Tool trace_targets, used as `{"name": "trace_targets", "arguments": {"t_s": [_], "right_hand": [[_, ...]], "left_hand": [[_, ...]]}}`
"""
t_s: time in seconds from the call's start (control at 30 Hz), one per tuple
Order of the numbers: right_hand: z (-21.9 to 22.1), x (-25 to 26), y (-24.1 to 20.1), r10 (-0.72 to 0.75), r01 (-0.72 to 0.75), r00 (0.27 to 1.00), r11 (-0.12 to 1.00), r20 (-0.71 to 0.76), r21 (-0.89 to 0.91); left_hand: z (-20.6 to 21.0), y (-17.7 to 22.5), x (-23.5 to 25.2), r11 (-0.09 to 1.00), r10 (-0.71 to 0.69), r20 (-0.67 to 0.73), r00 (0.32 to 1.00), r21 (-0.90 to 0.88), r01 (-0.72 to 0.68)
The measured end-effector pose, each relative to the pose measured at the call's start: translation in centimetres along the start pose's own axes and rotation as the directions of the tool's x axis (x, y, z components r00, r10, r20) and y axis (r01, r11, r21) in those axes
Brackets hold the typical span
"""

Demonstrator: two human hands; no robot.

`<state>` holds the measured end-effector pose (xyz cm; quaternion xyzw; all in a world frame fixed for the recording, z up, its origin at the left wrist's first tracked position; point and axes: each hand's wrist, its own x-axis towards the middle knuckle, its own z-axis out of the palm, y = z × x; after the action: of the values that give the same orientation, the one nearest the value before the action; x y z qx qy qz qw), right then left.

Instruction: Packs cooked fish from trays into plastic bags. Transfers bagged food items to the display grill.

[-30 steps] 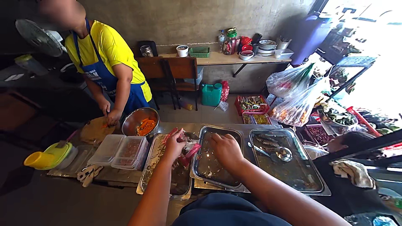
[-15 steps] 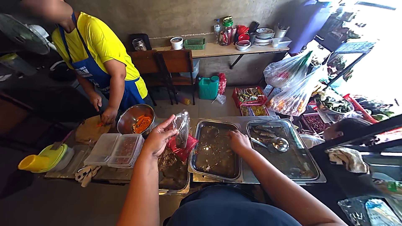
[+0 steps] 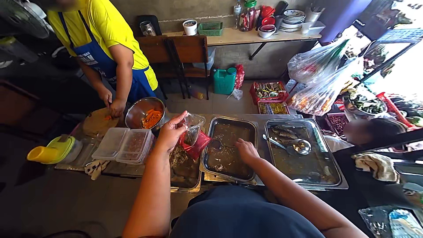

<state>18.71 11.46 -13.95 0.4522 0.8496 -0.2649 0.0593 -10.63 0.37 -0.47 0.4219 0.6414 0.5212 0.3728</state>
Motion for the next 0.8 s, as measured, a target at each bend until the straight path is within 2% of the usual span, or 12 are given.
{"name": "trace_targets", "arguments": {"t_s": [0.1,0.2,0.37,0.47,0.6,0.67,0.8], "right_hand": [[1.5,-1.6,0.4,-0.073,0.073,0.997,0.997,0.005,0.015],[2.0,-3.5,0.8,-0.147,0.148,0.987,0.989,-0.058,0.014],[-0.5,-4.4,1.9,0.058,-0.075,0.961,0.996,-0.271,-0.051],[-1.2,-3.6,2.5,0.128,-0.152,0.969,0.983,-0.211,-0.1],[-0.2,-3.5,2.1,0.007,-0.012,0.994,0.999,-0.107,-0.052],[-0.5,-3.6,1.3,-0.026,0.021,0.993,0.999,-0.113,-0.043],[-2.3,-2.2,-0.5,0.038,-0.045,0.991,0.998,-0.132,-0.046]], "left_hand": [[0.6,-0.2,-0.1,1.0,0.025,-0.045,0.999,0.003,-0.025],[0.9,-0.1,-0.1,0.999,0.046,-0.062,0.997,0.028,-0.044],[1.1,-1.2,0.0,0.997,0.04,0.006,0.999,0.064,-0.04],[1.9,-2.5,0.3,0.998,0.024,0.054,0.998,0.057,-0.027],[2.6,-2.7,0.3,0.997,-0.006,0.066,0.998,0.077,0.001],[2.5,-2.5,0.2,0.996,-0.011,0.058,0.998,0.089,0.006],[2.9,-2.7,0.2,0.996,0.009,0.054,0.998,0.089,-0.014]]}}
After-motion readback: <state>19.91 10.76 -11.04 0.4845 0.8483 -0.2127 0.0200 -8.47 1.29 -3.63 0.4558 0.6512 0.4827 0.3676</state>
